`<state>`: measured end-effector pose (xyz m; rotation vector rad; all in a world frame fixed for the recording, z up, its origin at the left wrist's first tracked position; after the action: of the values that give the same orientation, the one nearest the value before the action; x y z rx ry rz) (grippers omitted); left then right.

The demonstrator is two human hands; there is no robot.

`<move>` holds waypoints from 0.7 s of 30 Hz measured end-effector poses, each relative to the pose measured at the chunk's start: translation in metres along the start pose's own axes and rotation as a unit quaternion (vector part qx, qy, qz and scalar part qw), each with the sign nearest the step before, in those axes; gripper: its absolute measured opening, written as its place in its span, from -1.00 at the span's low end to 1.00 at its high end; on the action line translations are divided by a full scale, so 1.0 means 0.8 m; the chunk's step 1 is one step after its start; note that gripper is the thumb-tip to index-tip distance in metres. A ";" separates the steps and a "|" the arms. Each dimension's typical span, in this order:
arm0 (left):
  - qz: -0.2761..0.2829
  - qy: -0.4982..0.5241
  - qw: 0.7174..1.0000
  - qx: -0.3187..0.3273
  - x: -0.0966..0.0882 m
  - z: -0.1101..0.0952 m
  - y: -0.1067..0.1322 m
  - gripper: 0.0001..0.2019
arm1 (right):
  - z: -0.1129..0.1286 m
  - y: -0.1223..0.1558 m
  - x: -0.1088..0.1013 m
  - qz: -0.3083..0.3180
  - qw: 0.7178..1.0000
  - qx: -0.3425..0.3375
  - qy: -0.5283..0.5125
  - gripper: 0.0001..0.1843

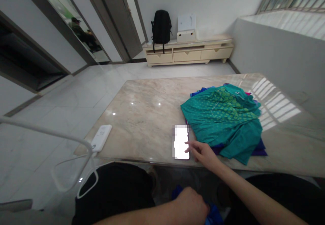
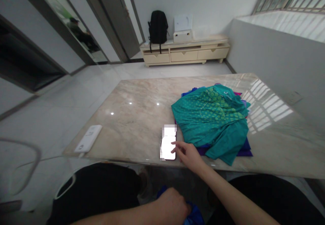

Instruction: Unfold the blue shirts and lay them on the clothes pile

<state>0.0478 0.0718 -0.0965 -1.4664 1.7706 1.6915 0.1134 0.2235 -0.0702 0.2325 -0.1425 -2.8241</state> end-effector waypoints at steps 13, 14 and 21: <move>-0.001 0.010 1.000 0.004 0.000 -0.001 0.002 -0.84 | 0.000 -0.001 -0.001 -0.007 1.000 -0.006 0.012 -0.58; -0.006 0.010 1.000 0.004 0.001 -0.001 0.002 -0.84 | 0.001 -0.001 -0.001 -0.011 1.000 -0.008 0.014 -0.58; 0.002 0.008 1.000 0.001 -0.005 0.000 0.004 -0.83 | 0.000 -0.001 -0.003 -0.016 0.999 -0.022 0.017 -0.59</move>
<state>0.0472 0.0734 -0.0915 -1.4811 1.7837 1.6836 0.1153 0.2250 -0.0701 0.2743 -0.0699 -2.8494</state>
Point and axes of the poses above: each hand's wrist, its own y-axis away from the middle knuckle, its own x-axis out of the palm, z = x × y, the point moved 7 cm from there along -y, towards the middle knuckle, and after that the axes turned 6 degrees about -y, right-handed, at the moved point
